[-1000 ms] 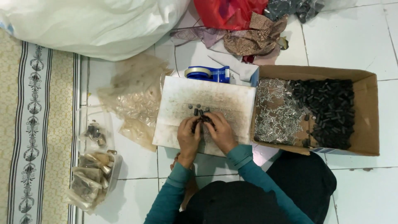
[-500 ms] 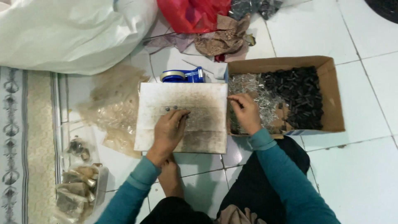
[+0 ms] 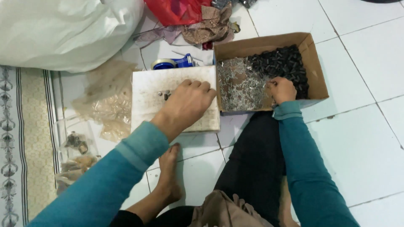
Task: Packaging small black metal components into individual plastic bags on the floor.
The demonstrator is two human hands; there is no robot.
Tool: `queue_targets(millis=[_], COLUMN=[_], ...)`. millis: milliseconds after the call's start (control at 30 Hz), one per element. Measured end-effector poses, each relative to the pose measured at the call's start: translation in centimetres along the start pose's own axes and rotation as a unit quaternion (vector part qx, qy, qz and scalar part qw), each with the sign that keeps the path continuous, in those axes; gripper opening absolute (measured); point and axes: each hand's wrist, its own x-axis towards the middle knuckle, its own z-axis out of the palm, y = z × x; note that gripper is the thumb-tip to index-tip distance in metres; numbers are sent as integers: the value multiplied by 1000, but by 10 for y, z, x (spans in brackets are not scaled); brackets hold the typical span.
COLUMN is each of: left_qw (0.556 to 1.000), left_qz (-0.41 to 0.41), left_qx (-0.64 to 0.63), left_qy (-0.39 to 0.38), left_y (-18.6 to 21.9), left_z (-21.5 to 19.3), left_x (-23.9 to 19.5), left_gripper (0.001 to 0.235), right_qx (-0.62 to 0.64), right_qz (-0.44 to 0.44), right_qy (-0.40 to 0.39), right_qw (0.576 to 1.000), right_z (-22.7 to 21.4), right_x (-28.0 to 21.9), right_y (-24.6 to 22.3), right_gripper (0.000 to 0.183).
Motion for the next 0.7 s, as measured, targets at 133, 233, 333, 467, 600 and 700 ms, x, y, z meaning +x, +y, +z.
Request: queue_targets(millis=[133,233,333,467,600,700], left_qw=[999,992,973,951,927,912], left_qz=[-26,-100,-179,-195,-204,-220], left_qx=[17,-75,-146,-241,-311,-337], left_qy=[15,32,21,-22,-52,-76], left_y=[45,71,95,107,96,85], left_z=[45,63,75,67,58,68], left_x=[10,9,-13,-38,-45,-35], left_gripper=[18,9,7,8,18,21], right_qx=[41,68,47,-4,-32,-64], right_qz=[-78,-157,-197,-169,-176,-175], right_qy=[-3,-69,-73,-26,-19,-21], right_qw=[996,983,977,985,984,982], right_z=[-24,-30,23,65,75,74], right_x=[-80,-124,-112,-104,-105,-110], right_y=[-72,-117,-96,-77,-74,-77], right_gripper=[47,50,38,55,70,60])
